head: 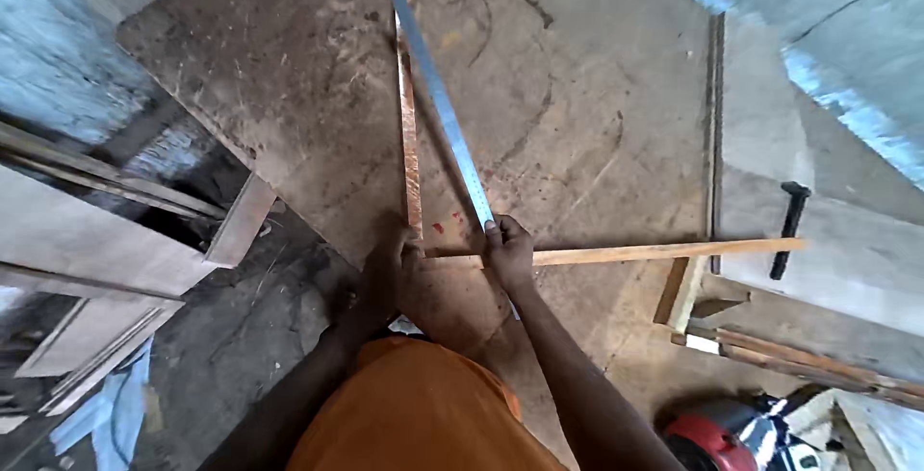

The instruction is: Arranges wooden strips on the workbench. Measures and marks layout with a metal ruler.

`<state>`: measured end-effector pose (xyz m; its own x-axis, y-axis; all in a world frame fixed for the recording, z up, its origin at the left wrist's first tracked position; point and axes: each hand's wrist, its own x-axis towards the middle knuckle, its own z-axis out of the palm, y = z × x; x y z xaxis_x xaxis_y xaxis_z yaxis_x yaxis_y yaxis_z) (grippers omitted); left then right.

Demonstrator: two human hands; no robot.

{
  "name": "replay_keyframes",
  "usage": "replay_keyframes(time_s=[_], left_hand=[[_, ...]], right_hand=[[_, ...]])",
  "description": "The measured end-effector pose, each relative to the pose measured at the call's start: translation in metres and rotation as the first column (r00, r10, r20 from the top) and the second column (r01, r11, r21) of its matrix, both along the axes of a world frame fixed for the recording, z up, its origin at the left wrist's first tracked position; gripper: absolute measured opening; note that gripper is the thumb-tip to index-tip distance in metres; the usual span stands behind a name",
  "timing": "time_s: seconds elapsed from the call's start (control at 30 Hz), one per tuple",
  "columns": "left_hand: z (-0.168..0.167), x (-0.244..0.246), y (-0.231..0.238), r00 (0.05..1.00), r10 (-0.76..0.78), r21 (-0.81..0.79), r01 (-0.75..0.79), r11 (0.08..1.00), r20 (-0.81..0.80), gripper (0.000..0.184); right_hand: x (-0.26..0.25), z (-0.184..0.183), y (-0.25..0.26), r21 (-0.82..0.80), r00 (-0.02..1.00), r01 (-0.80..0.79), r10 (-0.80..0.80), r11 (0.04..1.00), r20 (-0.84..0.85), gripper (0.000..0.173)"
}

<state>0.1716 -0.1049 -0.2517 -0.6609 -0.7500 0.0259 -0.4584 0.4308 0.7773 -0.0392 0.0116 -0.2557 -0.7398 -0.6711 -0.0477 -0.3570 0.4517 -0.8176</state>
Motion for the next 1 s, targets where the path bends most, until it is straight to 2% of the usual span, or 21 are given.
replay_keyframes(time_s=[0.07,0.2,0.3,0.37,0.47,0.6,0.73,0.8,0.9,1.0], left_hand=[[0.004,-0.004,-0.009,1.000,0.022,0.104,-0.022,0.994,0.000,0.031],[0.021,-0.013,-0.029,0.985,-0.028,0.293,-0.024,0.956,0.172,0.028],[0.015,-0.004,-0.025,0.995,-0.067,0.207,0.050,0.977,0.074,0.019],[0.004,0.011,-0.012,0.994,-0.108,0.106,0.109,0.988,-0.016,0.028],[0.004,0.019,-0.001,0.981,-0.192,0.055,0.190,0.980,0.040,0.045],[0.009,0.014,-0.008,0.950,-0.271,-0.056,0.282,0.958,0.154,0.041],[0.031,-0.004,-0.015,0.842,-0.343,0.053,0.354,0.934,0.416,0.052],[0.037,-0.014,-0.019,0.792,-0.356,0.104,0.353,0.930,0.496,0.055],[0.036,-0.020,-0.023,0.788,-0.366,0.154,0.335,0.930,0.495,0.050],[0.036,-0.016,-0.022,0.827,-0.364,0.158,0.327,0.932,0.428,0.044]], right_hand=[[0.001,0.000,0.000,-0.012,1.000,0.004,-0.004,1.000,-0.010,0.021],[0.003,0.003,0.000,-0.013,1.000,0.025,-0.025,1.000,0.007,0.022],[0.004,0.002,0.000,-0.032,1.000,0.025,-0.025,0.999,0.001,0.023],[0.003,-0.001,0.000,-0.049,1.000,0.025,-0.025,0.998,-0.004,0.022],[0.003,-0.004,0.004,-0.055,0.999,0.023,-0.025,0.998,-0.024,0.023],[0.003,-0.004,0.004,-0.072,0.998,0.017,-0.021,0.997,-0.055,0.023],[0.005,-0.002,0.006,-0.057,0.997,0.014,-0.018,0.998,-0.071,0.025],[0.005,-0.002,0.006,-0.060,0.996,0.010,-0.016,0.998,-0.086,0.025],[0.006,-0.001,0.007,-0.072,0.996,0.020,-0.025,0.997,-0.083,0.025],[0.005,-0.001,0.006,-0.074,0.997,0.016,-0.022,0.997,-0.078,0.026]])
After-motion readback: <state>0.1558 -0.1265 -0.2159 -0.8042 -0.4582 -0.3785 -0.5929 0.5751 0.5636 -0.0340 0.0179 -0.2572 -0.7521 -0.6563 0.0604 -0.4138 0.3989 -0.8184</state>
